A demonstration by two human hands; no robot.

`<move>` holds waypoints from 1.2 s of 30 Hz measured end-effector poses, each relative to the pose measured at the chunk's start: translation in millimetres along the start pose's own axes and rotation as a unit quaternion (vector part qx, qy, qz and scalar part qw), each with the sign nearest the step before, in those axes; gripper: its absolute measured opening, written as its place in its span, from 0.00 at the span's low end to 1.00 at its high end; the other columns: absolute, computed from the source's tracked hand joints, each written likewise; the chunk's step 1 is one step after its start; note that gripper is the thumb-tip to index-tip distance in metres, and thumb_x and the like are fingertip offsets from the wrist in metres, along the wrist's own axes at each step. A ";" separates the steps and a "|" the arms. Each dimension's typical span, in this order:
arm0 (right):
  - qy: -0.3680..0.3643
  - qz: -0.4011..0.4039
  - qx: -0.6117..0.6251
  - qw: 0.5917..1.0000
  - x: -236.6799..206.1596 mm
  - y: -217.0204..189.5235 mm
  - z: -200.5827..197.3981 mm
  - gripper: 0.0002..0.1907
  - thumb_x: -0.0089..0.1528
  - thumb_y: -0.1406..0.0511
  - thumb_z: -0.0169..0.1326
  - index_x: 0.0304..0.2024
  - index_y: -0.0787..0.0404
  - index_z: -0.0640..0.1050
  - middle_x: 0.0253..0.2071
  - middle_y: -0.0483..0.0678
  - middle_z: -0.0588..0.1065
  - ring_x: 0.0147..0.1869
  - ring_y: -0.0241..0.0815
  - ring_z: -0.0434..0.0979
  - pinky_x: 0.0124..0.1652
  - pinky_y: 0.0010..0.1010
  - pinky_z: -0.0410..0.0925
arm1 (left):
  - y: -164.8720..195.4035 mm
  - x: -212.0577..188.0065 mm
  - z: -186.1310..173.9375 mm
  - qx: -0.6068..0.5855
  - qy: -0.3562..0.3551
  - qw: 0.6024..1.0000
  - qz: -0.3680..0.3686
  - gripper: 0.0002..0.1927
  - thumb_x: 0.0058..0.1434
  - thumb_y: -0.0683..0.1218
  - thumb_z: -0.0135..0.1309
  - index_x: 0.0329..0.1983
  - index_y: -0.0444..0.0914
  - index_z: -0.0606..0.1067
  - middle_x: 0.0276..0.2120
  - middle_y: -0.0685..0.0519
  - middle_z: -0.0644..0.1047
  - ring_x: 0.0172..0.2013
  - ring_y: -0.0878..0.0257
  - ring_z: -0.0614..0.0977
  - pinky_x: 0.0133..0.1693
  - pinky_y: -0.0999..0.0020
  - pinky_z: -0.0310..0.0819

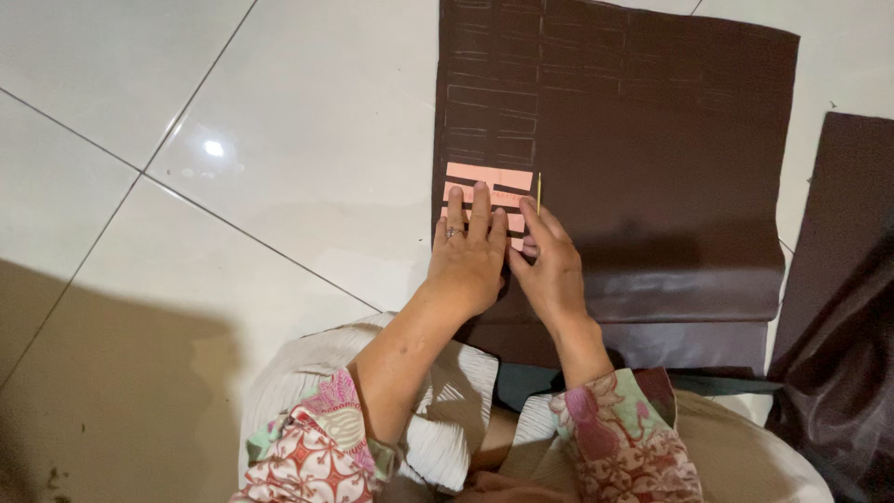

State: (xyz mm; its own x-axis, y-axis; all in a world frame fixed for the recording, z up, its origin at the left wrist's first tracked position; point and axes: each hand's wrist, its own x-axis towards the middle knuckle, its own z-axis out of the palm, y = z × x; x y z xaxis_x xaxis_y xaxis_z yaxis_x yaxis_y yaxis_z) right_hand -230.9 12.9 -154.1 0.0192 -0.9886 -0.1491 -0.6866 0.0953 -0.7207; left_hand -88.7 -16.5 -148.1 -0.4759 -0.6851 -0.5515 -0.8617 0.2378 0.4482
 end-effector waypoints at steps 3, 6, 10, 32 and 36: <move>-0.003 0.019 0.003 1.000 0.0 -0.1 -0.1 0.34 0.58 0.75 0.61 0.67 0.61 0.69 0.69 0.55 0.67 0.60 0.47 0.78 0.52 0.31 0.75 | 0.6 -1.5 1.0 0.013 0.038 0.999 0.008 0.44 0.60 0.49 0.57 0.75 0.33 0.51 0.75 0.32 0.38 0.72 0.29 0.41 0.68 0.40 0.45; 0.001 0.009 -0.013 1.000 -0.6 -0.5 0.0 0.34 0.58 0.75 0.60 0.68 0.60 0.69 0.69 0.54 0.67 0.63 0.48 0.76 0.53 0.31 0.75 | 0.7 -1.1 0.5 0.009 0.034 0.999 0.008 0.44 0.60 0.50 0.56 0.74 0.33 0.51 0.74 0.32 0.37 0.72 0.29 0.40 0.68 0.40 0.45; 0.005 0.008 -0.028 1.000 -0.8 -1.6 -0.4 0.35 0.58 0.75 0.61 0.68 0.58 0.69 0.69 0.54 0.67 0.65 0.49 0.74 0.54 0.32 0.74 | 1.1 -1.8 -1.7 0.005 0.014 1.000 0.000 0.44 0.60 0.50 0.56 0.75 0.33 0.51 0.74 0.33 0.37 0.72 0.30 0.41 0.68 0.41 0.45; 0.006 -0.005 -0.040 0.999 0.0 2.3 0.2 0.34 0.58 0.73 0.62 0.67 0.60 0.70 0.68 0.55 0.69 0.66 0.51 0.72 0.57 0.34 0.72 | 0.9 -0.3 4.8 0.025 0.067 0.997 -0.004 0.34 0.66 0.48 0.47 0.73 0.33 0.55 0.74 0.33 0.43 0.71 0.29 0.46 0.65 0.32 0.44; 0.003 -0.008 -0.030 1.000 1.0 1.6 -1.1 0.35 0.58 0.72 0.62 0.68 0.60 0.69 0.68 0.56 0.68 0.66 0.51 0.73 0.56 0.34 0.73 | -2.3 -6.6 -8.3 0.004 0.077 0.997 0.012 0.44 0.55 0.52 0.59 0.71 0.32 0.56 0.72 0.35 0.48 0.70 0.30 0.50 0.63 0.31 0.48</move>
State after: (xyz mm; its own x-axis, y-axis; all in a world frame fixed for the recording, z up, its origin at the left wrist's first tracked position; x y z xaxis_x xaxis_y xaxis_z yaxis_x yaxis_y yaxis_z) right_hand -232.7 11.9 -154.7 0.0272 -0.9907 -0.1334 -0.7284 0.0717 -0.6814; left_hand -82.1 -18.2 -139.6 -0.4636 -0.7768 -0.4263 -0.8524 0.2597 0.4538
